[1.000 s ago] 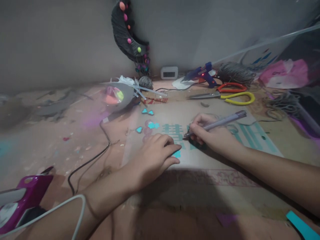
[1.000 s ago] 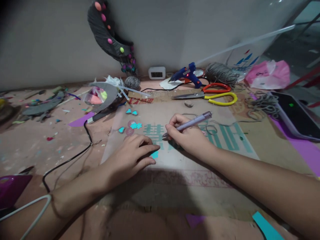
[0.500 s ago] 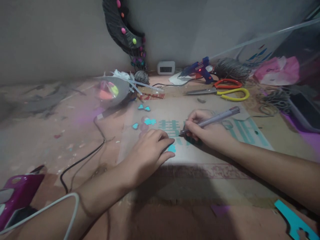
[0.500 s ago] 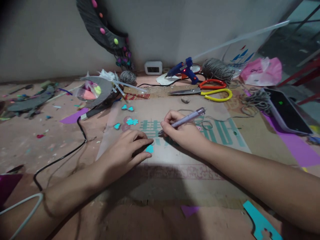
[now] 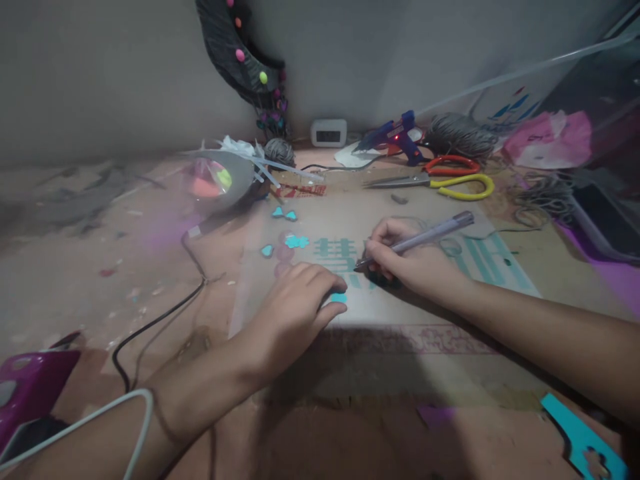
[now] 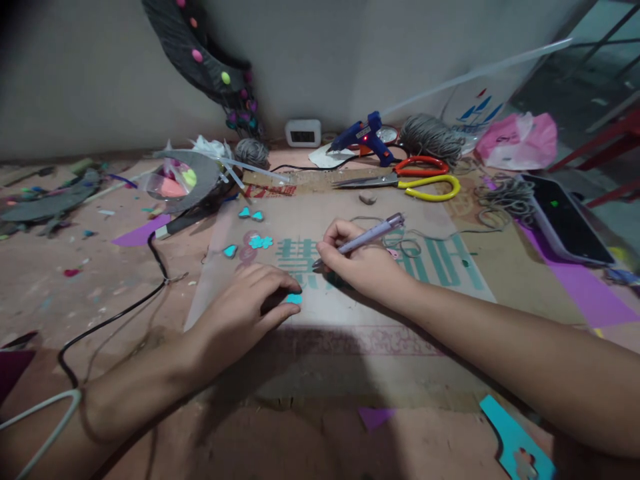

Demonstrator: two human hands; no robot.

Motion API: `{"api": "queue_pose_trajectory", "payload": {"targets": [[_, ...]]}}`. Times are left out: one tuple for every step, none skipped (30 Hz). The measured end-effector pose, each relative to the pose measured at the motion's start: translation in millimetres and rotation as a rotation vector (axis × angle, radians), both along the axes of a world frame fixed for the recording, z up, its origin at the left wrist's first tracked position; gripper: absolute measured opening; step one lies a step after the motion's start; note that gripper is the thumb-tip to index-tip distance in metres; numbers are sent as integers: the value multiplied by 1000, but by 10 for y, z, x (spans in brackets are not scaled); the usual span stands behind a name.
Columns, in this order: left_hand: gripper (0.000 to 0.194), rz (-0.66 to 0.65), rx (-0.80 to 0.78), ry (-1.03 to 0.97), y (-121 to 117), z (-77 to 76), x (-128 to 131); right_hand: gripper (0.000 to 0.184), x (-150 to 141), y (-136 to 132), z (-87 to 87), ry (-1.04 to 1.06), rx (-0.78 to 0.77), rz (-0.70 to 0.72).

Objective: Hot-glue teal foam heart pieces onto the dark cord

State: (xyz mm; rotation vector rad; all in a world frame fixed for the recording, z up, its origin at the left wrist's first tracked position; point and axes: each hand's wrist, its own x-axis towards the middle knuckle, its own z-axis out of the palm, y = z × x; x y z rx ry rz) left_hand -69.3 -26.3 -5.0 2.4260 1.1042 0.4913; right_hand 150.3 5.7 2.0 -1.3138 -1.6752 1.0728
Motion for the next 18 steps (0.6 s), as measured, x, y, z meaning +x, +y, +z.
{"api": "queue_pose_trajectory", "payload": {"targets": [[20, 4, 6, 4, -5, -2, 0, 19, 2, 0, -2, 2, 0, 1], [25, 12, 18, 17, -9, -1, -3, 19, 3, -1, -2, 5, 0, 1], [30, 21, 42, 42, -11, 1, -7, 19, 3, -2, -1, 7, 0, 2], [34, 28, 79, 79, -13, 6, -13, 19, 3, -3, 2, 7, 0, 1], [36, 28, 124, 123, -16, 11, -18, 18, 1, -4, 7, 5, 0, 0], [35, 22, 174, 167, -22, 18, -22, 18, -1, -5, 12, 2, -2, 1], [32, 10, 221, 203, -30, 23, -24, 18, -3, -5, 17, -2, -2, 2], [29, -4, 259, 225, -39, 28, -22, 18, -6, -5, 21, -3, -3, 4], [26, -17, 281, 233, -50, 31, -18, 19, -9, -5, 25, -3, -4, 6], [24, -20, 286, 232, -59, 33, -12, 19, -11, -5, 27, -2, -4, 7], [24, -17, 275, 225, -65, 33, -5, 19, -12, -5, 29, -1, -6, 8], [24, -12, 253, 213, -66, 33, 1, 19, -13, -4, 29, -1, -6, 7], [23, -7, 219, 197, -62, 31, 5, 19, -14, -4, 29, -2, -7, 7], [23, -2, 179, 178, -54, 30, 8, 19, -14, -4, 28, -3, -4, 6], [23, 4, 136, 157, -41, 29, 8, 19, -13, -4, 28, -6, -1, 7], [22, 12, 94, 137, -27, 27, 7, 19, -13, -4, 28, -8, 3, 7], [21, 18, 55, 120, -12, 26, 3, 19, -12, -5, 27, -10, 5, 9], [19, 26, 23, 105, 2, 24, -1, 19, -11, -5, 27, -12, 7, 9]]}}
